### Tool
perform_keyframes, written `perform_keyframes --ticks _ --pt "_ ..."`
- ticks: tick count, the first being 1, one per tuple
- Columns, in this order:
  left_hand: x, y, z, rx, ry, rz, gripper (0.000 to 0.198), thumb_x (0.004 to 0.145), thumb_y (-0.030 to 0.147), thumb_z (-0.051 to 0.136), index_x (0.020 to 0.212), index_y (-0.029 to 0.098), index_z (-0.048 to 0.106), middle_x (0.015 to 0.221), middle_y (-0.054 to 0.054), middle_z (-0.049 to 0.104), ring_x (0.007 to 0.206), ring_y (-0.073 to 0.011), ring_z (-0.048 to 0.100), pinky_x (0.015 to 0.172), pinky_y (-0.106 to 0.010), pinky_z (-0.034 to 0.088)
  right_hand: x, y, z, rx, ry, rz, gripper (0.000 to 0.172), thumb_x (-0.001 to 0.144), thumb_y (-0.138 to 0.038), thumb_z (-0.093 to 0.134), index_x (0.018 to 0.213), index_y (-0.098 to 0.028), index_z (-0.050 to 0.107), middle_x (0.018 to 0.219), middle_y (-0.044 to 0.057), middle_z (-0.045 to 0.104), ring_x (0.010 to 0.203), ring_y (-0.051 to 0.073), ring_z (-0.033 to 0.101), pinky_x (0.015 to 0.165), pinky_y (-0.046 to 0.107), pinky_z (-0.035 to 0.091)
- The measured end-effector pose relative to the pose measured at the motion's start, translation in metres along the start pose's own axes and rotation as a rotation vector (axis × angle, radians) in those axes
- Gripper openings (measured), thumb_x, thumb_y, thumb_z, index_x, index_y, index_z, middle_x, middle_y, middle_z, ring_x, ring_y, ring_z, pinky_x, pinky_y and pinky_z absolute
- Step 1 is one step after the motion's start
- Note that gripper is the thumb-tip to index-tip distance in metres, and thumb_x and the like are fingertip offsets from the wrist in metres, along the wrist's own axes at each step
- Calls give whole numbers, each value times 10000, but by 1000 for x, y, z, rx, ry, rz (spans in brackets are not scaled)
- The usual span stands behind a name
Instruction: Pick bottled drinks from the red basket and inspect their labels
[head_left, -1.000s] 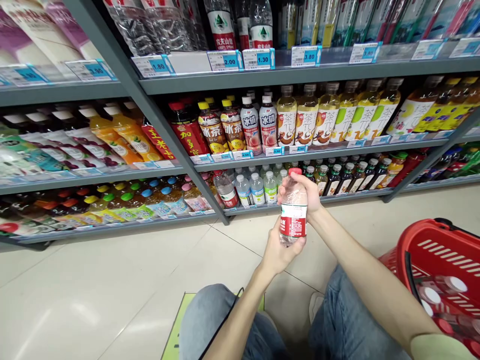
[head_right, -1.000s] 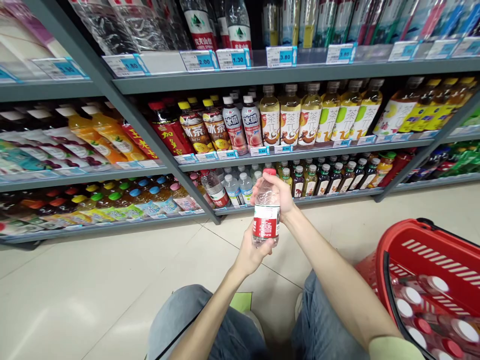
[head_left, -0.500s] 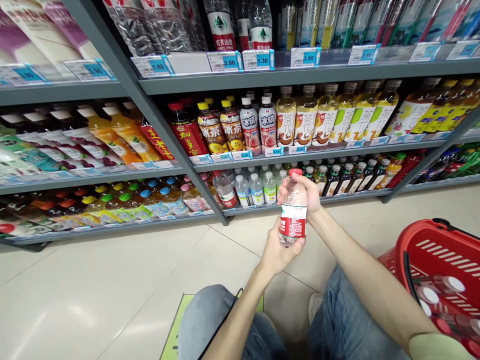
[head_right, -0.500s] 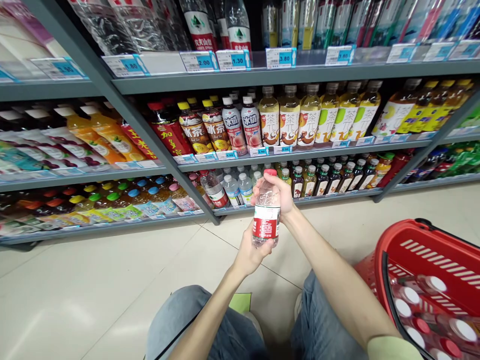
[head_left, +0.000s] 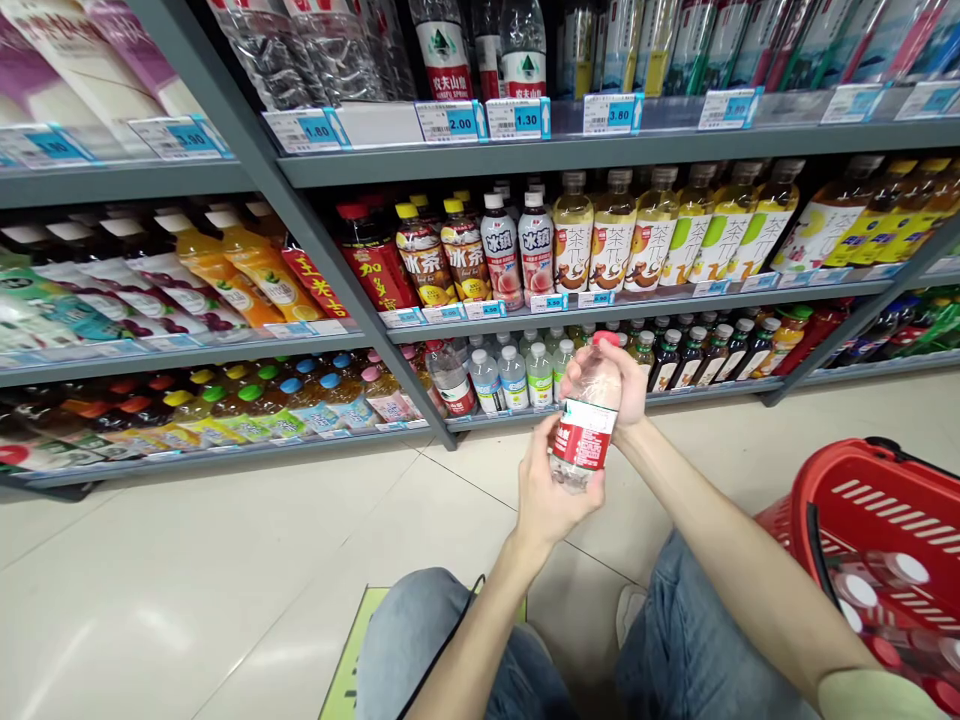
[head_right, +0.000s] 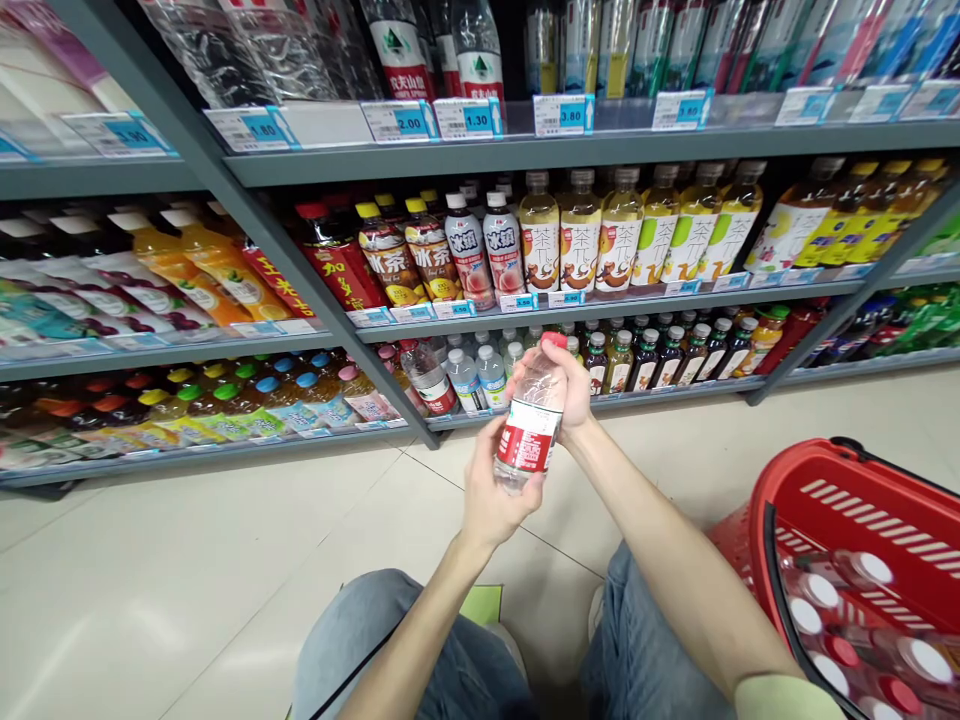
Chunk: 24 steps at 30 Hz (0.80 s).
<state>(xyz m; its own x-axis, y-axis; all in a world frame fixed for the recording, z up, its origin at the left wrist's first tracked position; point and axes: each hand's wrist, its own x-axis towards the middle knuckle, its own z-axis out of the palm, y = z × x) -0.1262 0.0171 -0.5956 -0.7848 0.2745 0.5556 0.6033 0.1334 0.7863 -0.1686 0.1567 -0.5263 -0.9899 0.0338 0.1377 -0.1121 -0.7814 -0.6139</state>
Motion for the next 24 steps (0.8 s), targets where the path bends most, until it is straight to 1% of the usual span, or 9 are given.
perform_keyframes --ticks 2,5,8,11,13,16,20,22,24 --pt "2 1 1 189 145 130 681 723 300 765 1327 160 484 1201 -151 626 1102 -272 637 957 -395 537 0 1 2 25 55 -66 264 737 -419 701 672 -174 628 618 16 649 540 175 649 529 286 527" --pt "3 -4 3 343 196 199 650 776 277 766 1354 162 491 1233 -161 647 1138 -263 654 968 -371 551 1 5 2 6 157 -115 273 732 -423 714 665 -175 624 625 15 656 545 168 654 557 283 535" --pt "2 -9 4 374 193 165 652 779 290 767 1358 150 502 1215 -158 691 1061 -252 705 912 -341 584 4 10 -1 -80 247 -113 279 739 -429 725 685 -171 632 647 22 673 563 174 669 565 285 542" --pt "3 -8 0 343 174 84 642 758 335 771 1320 132 535 1176 -159 718 960 -246 734 851 -331 600 5 11 -3 -138 259 -73 272 744 -425 728 712 -169 643 679 31 695 594 185 689 575 289 553" --pt "3 -3 -4 293 133 2 620 754 361 765 1288 129 553 1091 -138 745 866 -230 738 801 -321 603 6 10 -4 -134 223 -42 253 742 -413 726 746 -169 658 726 39 719 628 191 703 600 297 570" --pt "2 5 -5 176 57 -139 567 761 379 749 1248 148 573 932 -79 758 716 -189 706 710 -289 587 5 4 -5 -127 127 19 241 726 -395 733 785 -170 668 788 47 745 654 200 716 631 319 591" --pt "-5 9 1 -40 -31 -261 478 788 415 732 1173 168 596 817 -40 728 610 -150 642 612 -257 548 2 -4 -9 -168 -38 95 241 742 -402 719 783 -171 665 769 53 743 646 213 713 632 348 595" --pt "-9 10 6 -196 -73 -331 441 797 462 726 1102 170 600 753 -28 696 553 -139 610 530 -246 518 0 -8 -10 -160 -109 106 243 754 -408 703 766 -170 660 727 50 723 634 209 698 617 343 584" --pt "-12 12 11 -420 -139 -423 466 794 526 719 1063 172 581 712 -17 661 498 -133 581 445 -238 478 -1 -10 -10 -126 -171 88 243 757 -410 689 740 -172 645 684 39 690 622 201 676 615 343 576"
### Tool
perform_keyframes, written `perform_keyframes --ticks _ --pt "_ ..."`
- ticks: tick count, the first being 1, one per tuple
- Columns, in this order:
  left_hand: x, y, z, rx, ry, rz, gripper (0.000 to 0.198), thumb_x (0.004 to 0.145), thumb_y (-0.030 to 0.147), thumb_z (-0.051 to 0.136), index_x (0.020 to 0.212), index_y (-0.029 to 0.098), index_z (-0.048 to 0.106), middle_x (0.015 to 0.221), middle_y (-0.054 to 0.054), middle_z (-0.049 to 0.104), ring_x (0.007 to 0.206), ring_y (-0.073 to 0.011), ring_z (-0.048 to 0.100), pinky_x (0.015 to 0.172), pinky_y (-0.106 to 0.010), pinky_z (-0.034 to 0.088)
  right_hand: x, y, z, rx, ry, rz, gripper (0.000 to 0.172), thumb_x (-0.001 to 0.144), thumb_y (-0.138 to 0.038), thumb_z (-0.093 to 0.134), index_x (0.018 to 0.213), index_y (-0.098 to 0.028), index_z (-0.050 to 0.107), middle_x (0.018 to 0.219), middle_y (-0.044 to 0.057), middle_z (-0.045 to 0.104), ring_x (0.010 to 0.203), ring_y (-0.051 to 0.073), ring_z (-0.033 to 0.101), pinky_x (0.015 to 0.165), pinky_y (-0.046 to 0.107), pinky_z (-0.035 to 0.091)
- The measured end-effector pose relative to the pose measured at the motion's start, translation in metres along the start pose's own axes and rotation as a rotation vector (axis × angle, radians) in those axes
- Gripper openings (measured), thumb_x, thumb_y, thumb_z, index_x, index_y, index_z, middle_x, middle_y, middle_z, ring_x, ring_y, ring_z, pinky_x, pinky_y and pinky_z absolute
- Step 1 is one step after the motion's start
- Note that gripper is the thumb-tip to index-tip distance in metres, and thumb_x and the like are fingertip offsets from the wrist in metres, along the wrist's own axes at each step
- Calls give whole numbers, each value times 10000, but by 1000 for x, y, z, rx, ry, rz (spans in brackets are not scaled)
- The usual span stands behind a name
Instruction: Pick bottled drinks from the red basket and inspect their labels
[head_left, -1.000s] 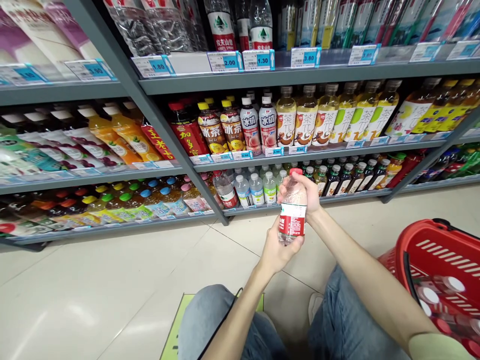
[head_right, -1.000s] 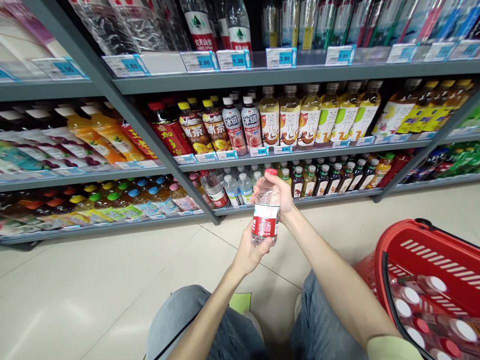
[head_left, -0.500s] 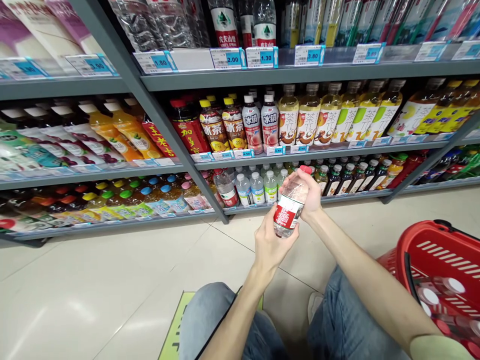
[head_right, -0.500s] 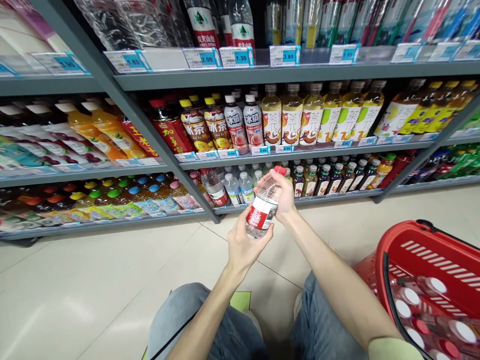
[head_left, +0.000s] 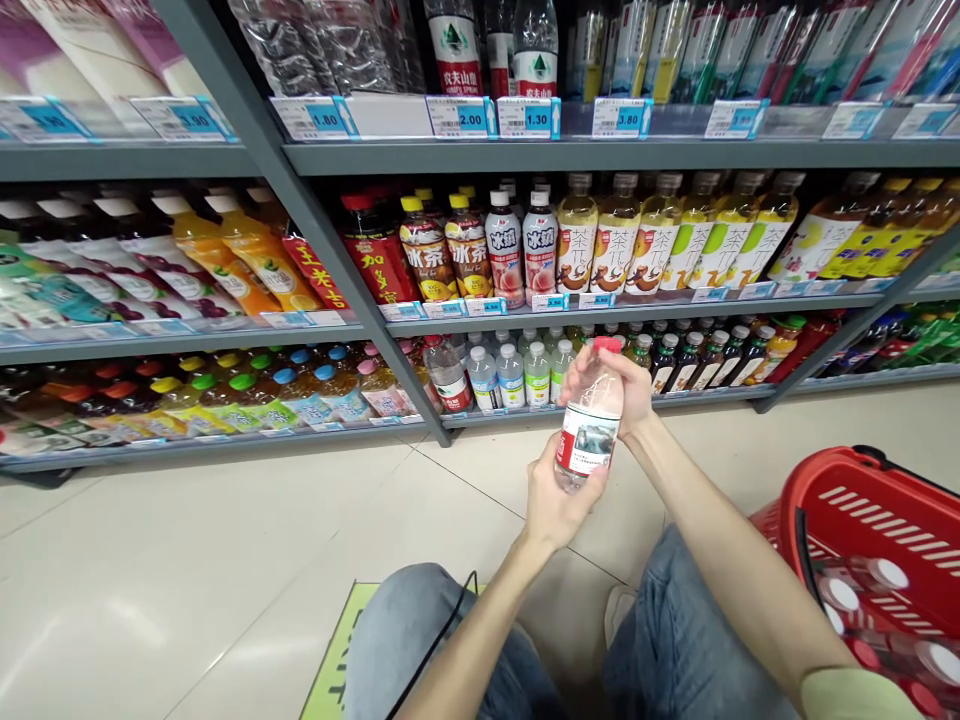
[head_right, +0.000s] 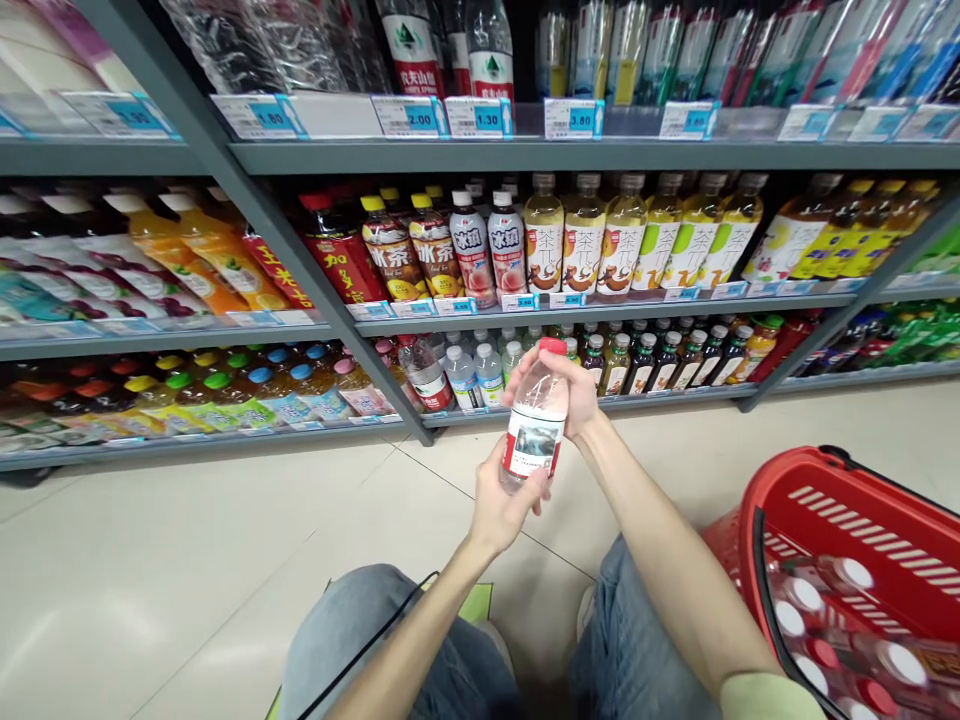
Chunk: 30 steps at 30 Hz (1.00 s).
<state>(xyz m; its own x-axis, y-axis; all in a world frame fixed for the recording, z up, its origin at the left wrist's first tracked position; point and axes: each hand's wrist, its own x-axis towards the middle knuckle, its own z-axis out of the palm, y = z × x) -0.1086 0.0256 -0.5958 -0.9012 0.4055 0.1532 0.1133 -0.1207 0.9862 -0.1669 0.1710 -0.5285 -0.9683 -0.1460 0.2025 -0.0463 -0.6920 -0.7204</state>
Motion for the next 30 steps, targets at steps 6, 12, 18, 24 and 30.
perform_keyframes --ticks 6,12,18,24,30 --pt "4 -4 6 -449 -133 -216 699 786 771 557 975 103 627 721 -85 689 389 -125 524 334 -241 379 -2 0 2 10 -74 -20 226 789 -396 621 705 -188 590 625 19 607 576 187 614 615 363 573" --pt "9 -11 9 -570 -49 -347 756 788 813 476 895 90 670 662 -92 691 376 -126 492 329 -233 311 1 5 5 19 -33 31 200 783 -350 616 691 -172 604 611 24 614 563 183 619 591 329 552" --pt "8 -7 9 -548 -1 -371 744 782 798 482 883 89 682 655 -106 704 393 -133 498 360 -244 309 0 5 10 2 -11 39 192 748 -350 641 656 -188 593 562 5 584 534 173 597 568 312 534" --pt "10 -4 9 -524 13 -357 750 753 807 492 869 89 676 617 -108 695 392 -147 500 371 -260 323 0 4 12 -24 30 37 213 733 -369 676 660 -183 602 583 8 609 541 171 611 573 307 535" --pt "11 -4 10 -479 100 -349 726 740 807 524 841 101 654 586 -91 677 421 -160 541 400 -258 345 1 5 9 -5 21 34 210 723 -371 687 654 -182 624 566 0 603 538 175 611 569 309 537"
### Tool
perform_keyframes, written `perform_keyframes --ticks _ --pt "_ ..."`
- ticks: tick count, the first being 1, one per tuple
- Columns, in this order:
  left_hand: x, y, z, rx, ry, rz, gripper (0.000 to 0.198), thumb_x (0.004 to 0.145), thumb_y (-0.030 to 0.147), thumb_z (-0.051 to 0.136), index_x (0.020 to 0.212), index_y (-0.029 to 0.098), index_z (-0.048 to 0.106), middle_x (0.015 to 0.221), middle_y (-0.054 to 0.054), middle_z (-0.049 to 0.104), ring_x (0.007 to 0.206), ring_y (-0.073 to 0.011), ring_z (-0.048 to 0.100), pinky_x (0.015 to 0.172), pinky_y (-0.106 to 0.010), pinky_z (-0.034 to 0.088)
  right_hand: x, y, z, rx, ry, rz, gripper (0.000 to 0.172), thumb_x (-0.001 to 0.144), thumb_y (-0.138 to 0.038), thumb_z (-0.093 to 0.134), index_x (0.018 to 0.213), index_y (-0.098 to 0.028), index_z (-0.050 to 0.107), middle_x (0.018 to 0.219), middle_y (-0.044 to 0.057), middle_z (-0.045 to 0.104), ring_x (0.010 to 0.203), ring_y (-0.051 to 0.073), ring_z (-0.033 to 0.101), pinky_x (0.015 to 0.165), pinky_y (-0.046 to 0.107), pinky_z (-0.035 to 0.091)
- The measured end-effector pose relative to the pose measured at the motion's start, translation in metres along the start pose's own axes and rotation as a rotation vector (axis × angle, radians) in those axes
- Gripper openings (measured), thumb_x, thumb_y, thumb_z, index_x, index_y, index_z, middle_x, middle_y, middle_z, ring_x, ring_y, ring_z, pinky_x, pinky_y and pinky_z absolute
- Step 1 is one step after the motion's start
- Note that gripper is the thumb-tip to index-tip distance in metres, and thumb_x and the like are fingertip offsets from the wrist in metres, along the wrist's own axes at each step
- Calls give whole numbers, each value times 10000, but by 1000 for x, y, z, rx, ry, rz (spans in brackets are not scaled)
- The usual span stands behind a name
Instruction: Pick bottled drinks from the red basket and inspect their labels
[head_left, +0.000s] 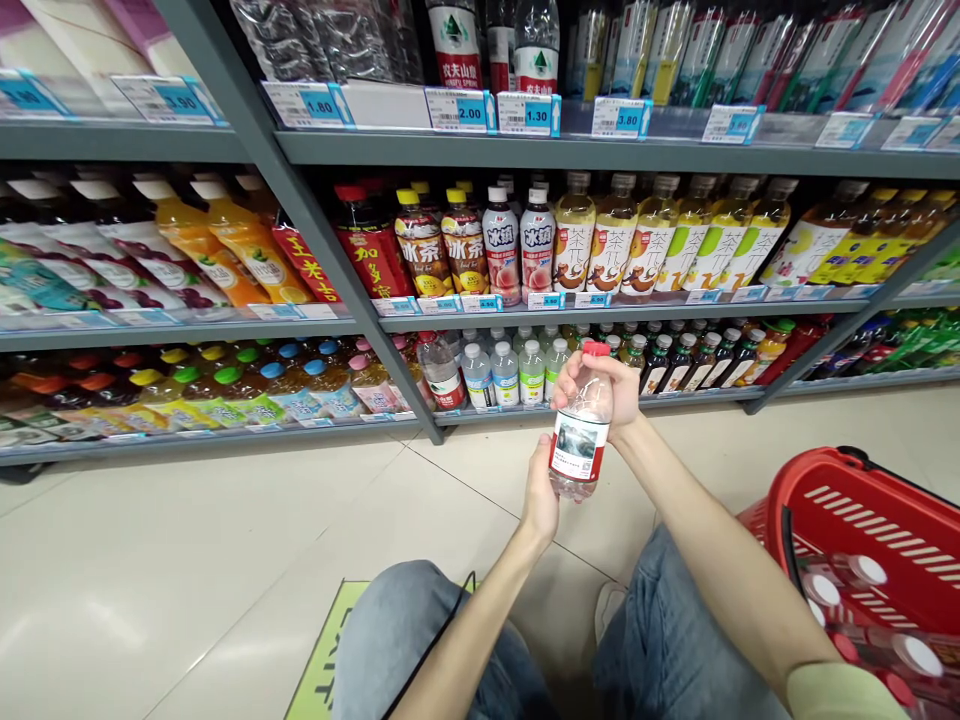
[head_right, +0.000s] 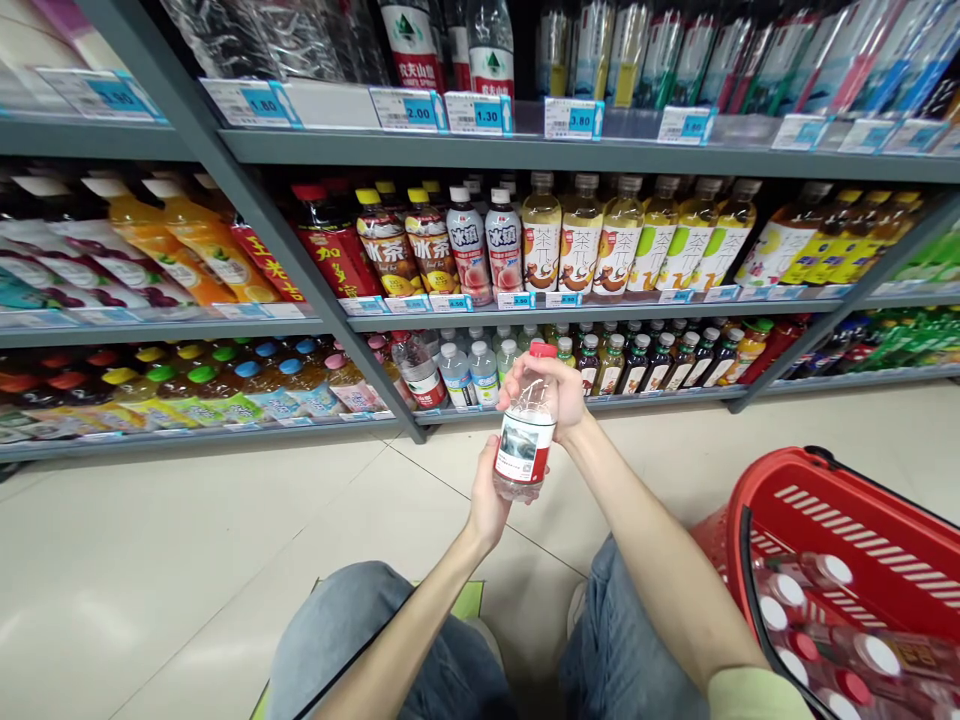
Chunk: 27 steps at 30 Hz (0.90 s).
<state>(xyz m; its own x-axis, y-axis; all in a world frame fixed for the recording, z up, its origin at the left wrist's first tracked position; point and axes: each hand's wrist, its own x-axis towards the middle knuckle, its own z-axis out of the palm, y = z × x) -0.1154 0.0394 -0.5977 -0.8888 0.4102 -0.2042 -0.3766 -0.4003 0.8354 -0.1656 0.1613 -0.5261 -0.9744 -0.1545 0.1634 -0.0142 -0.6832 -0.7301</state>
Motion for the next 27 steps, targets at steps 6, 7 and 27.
perform_keyframes --ticks 6,7,27 --pt "2 -4 -3 17 43 9 718 765 808 500 894 116 638 611 -74 677 462 -178 573 412 -258 358 1 1 2 4 18 -12 206 760 -361 657 665 -190 591 585 7 614 547 176 615 578 318 535" --pt "3 -5 -4 26 50 36 695 796 790 483 912 123 639 646 -72 684 508 -186 597 432 -260 377 1 1 2 5 32 -7 210 756 -363 663 664 -190 587 587 8 616 548 178 619 576 319 533" --pt "-4 -1 2 35 63 175 566 777 521 740 1155 191 479 904 -25 640 558 -118 565 389 -209 413 10 -2 -5 -19 497 26 170 712 -269 797 742 -171 661 755 28 738 686 173 717 639 283 596"
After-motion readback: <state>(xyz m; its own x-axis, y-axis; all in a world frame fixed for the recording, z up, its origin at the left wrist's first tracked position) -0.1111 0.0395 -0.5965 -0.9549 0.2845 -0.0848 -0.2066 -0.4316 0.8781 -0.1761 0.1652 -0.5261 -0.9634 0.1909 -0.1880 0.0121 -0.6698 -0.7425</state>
